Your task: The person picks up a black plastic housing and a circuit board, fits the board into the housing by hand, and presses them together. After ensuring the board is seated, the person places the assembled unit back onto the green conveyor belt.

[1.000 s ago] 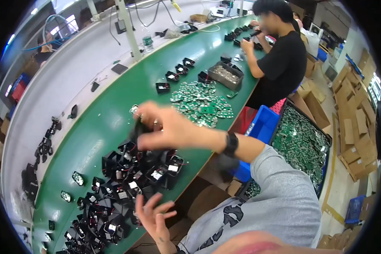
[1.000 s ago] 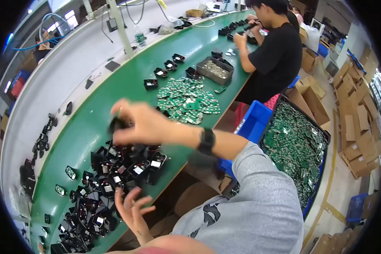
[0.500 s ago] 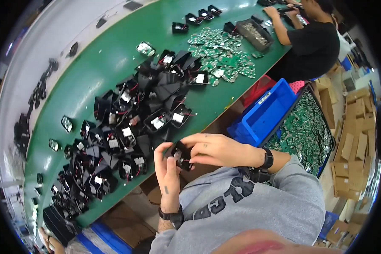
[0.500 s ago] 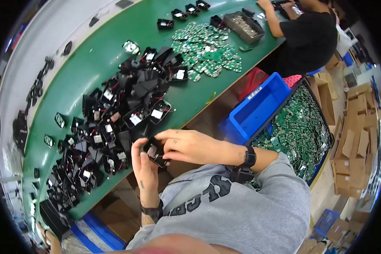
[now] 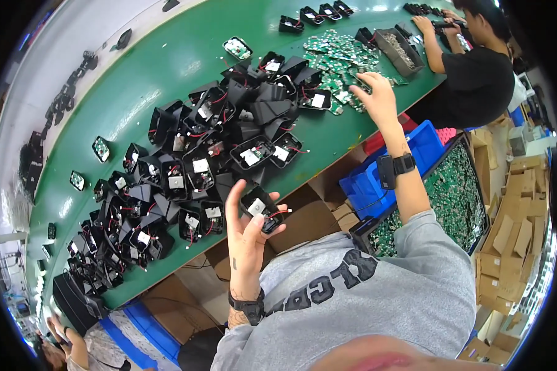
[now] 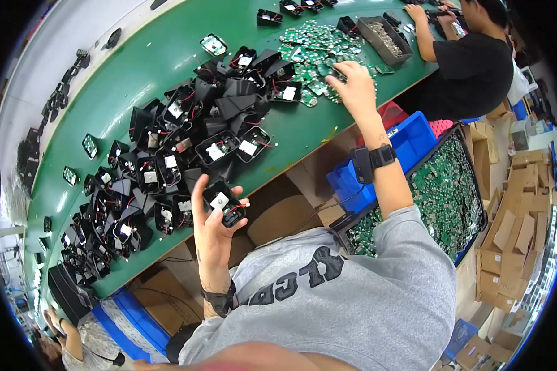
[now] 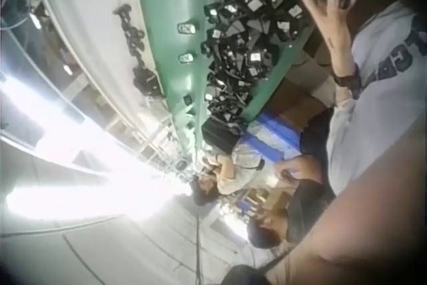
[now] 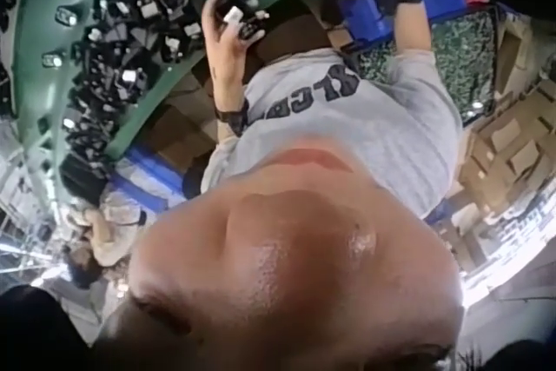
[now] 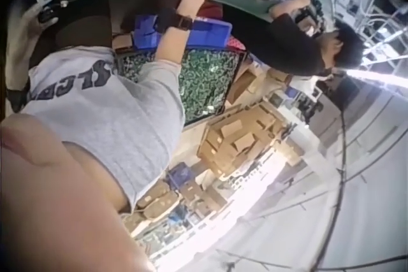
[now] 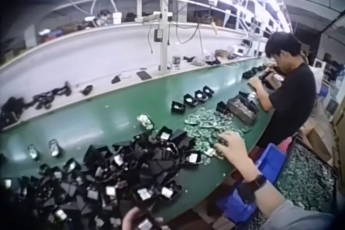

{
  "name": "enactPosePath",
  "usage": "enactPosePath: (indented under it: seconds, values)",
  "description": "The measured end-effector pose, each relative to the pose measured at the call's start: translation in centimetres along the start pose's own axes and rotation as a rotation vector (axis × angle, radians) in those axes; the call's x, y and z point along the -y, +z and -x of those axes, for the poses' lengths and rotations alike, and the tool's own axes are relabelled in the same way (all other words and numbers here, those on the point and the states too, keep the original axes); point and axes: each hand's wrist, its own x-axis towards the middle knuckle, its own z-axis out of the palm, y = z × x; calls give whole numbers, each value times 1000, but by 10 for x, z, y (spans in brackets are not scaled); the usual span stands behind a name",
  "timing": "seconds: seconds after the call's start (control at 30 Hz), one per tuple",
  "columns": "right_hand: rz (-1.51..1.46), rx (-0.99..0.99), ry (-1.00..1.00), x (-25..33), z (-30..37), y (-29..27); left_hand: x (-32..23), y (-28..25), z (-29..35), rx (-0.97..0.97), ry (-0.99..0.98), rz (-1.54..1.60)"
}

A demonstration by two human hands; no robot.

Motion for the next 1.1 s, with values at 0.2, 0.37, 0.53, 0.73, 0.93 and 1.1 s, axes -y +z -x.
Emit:
enactPosePath:
  seconds: [0.2,0.37,0.53,0.73,0.93,1.1]
  values:
    - [-293,-45,143,-9,-8,10,-3,-9,1,20,51,18]
    - [-607,122,382,-32,-13,10,-2,-13,0,20,35,-31]
    - [-761,67,353,-24,-8,13,-4,-12,3,-21,22,-60]
    - [-871,-234,142,-31,-7,12,-7,-10,1,-16,47,19]
    - [-456,16,-19,-20,-12,14,-9,-11,2,-59,71,-4]
    - [-791,-446,49,23,-17,-13,-11,-8,2,-56,74,-68]
